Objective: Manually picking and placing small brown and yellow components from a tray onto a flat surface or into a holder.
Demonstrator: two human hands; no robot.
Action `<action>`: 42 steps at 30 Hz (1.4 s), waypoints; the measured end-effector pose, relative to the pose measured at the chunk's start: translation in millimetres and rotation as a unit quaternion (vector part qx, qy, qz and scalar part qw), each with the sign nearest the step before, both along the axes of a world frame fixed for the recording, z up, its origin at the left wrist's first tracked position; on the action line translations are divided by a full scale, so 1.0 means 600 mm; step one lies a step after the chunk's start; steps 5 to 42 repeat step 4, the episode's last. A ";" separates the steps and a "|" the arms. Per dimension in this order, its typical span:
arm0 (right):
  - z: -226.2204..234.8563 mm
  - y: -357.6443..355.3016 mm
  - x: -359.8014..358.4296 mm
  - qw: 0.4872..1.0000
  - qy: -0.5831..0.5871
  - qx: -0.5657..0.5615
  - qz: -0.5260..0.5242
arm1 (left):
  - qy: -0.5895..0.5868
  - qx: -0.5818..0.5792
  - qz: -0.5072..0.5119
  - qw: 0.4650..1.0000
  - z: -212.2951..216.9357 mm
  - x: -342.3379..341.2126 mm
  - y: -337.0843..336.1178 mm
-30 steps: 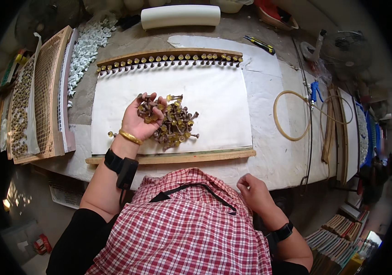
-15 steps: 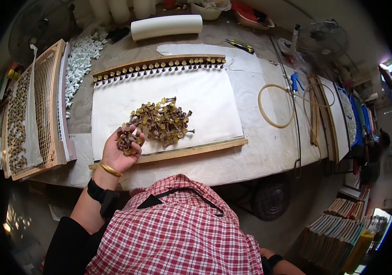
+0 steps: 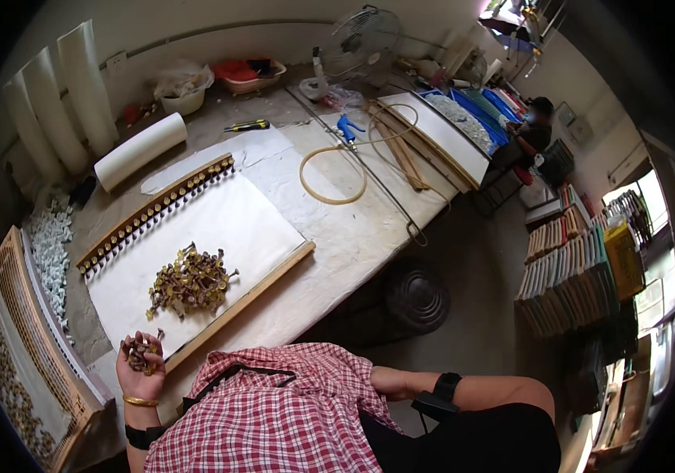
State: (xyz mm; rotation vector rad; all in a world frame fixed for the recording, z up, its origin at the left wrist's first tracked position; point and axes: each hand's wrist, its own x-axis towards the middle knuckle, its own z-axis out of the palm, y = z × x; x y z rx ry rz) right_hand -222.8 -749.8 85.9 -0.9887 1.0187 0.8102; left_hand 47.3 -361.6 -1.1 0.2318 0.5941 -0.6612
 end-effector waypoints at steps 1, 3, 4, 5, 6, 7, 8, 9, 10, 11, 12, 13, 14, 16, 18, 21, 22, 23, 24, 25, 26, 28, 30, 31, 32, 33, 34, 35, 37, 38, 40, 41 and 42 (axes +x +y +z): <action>-0.009 0.011 -0.006 1.000 -0.007 -0.004 -0.009 | 0.000 -0.004 -0.003 1.000 -0.001 0.000 0.005; -0.085 0.020 -0.041 0.898 -0.265 -0.265 0.230 | 0.007 -0.012 -0.005 1.000 0.007 0.000 0.010; -0.125 0.033 -0.105 0.898 -0.265 -0.269 0.226 | 0.005 -0.014 -0.010 1.000 0.005 0.000 0.010; -0.125 0.033 -0.105 0.898 -0.265 -0.269 0.226 | 0.005 -0.014 -0.010 1.000 0.005 0.000 0.010; -0.125 0.033 -0.105 0.898 -0.265 -0.269 0.226 | 0.005 -0.014 -0.010 1.000 0.005 0.000 0.010; -0.125 0.033 -0.105 0.898 -0.265 -0.269 0.226 | 0.005 -0.014 -0.010 1.000 0.005 0.000 0.010; -0.125 0.033 -0.105 0.898 -0.265 -0.269 0.226 | 0.005 -0.014 -0.010 1.000 0.005 0.000 0.010; -0.125 0.033 -0.105 0.898 -0.265 -0.269 0.226 | 0.005 -0.014 -0.010 1.000 0.005 0.000 0.010; -0.125 0.033 -0.105 0.898 -0.265 -0.269 0.226 | 0.005 -0.014 -0.010 1.000 0.005 0.000 0.010; -0.125 0.033 -0.105 0.898 -0.265 -0.269 0.226 | 0.005 -0.014 -0.010 1.000 0.005 0.000 0.010; -0.125 0.033 -0.105 0.898 -0.265 -0.269 0.226 | 0.005 -0.014 -0.010 1.000 0.005 0.000 0.010; -0.125 0.033 -0.105 0.898 -0.265 -0.269 0.226 | 0.005 -0.014 -0.010 1.000 0.005 0.000 0.010; -0.125 0.033 -0.105 0.898 -0.265 -0.269 0.226 | 0.005 -0.014 -0.010 1.000 0.005 0.000 0.010; -0.125 0.033 -0.105 0.898 -0.265 -0.269 0.226 | 0.005 -0.014 -0.010 1.000 0.005 0.000 0.010; -0.125 0.033 -0.105 0.898 -0.265 -0.269 0.226 | 0.005 -0.014 -0.010 1.000 0.005 0.000 0.010; -0.125 0.033 -0.105 0.898 -0.265 -0.269 0.226 | 0.005 -0.014 -0.010 1.000 0.005 0.000 0.010; -0.125 0.033 -0.105 0.898 -0.265 -0.269 0.226 | 0.005 -0.014 -0.010 1.000 0.005 0.000 0.010; -0.125 0.033 -0.105 0.898 -0.265 -0.269 0.226 | 0.005 -0.014 -0.010 1.000 0.005 0.000 0.010; -0.125 0.033 -0.105 0.898 -0.265 -0.269 0.226 | 0.005 -0.014 -0.010 1.000 0.005 0.000 0.010; -0.125 0.033 -0.105 0.898 -0.265 -0.269 0.226 | 0.005 -0.014 -0.010 1.000 0.005 0.000 0.010; -0.125 0.033 -0.105 0.898 -0.265 -0.269 0.226 | 0.005 -0.014 -0.010 1.000 0.005 0.000 0.010; -0.125 0.033 -0.105 0.898 -0.265 -0.269 0.226 | 0.005 -0.014 -0.010 1.000 0.005 0.000 0.010; -0.125 0.033 -0.105 0.898 -0.265 -0.269 0.226 | 0.005 -0.014 -0.010 1.000 0.005 0.000 0.010; -0.125 0.033 -0.105 0.898 -0.265 -0.269 0.226 | 0.005 -0.014 -0.010 1.000 0.005 0.000 0.010; -0.125 0.033 -0.105 0.898 -0.265 -0.269 0.226 | 0.005 -0.014 -0.010 1.000 0.005 0.000 0.010; -0.125 0.033 -0.105 0.898 -0.265 -0.269 0.226 | 0.005 -0.014 -0.010 1.000 0.005 0.000 0.010; -0.125 0.033 -0.105 0.898 -0.265 -0.269 0.226 | 0.005 -0.014 -0.010 1.000 0.005 0.000 0.010; -0.125 0.033 -0.105 0.898 -0.265 -0.269 0.226 | 0.005 -0.014 -0.010 1.000 0.005 0.000 0.010; -0.125 0.033 -0.105 0.898 -0.265 -0.269 0.226 | 0.005 -0.014 -0.010 1.000 0.005 0.000 0.010; -0.125 0.033 -0.105 0.898 -0.265 -0.269 0.226 | 0.005 -0.014 -0.010 1.000 0.005 0.000 0.010; -0.125 0.033 -0.105 0.898 -0.265 -0.269 0.226 | 0.005 -0.014 -0.010 1.000 0.005 0.000 0.010; -0.125 0.033 -0.105 0.898 -0.265 -0.269 0.226 | 0.005 -0.014 -0.010 1.000 0.005 0.000 0.010; -0.125 0.033 -0.105 0.898 -0.265 -0.269 0.226 | 0.005 -0.014 -0.010 1.000 0.005 0.000 0.010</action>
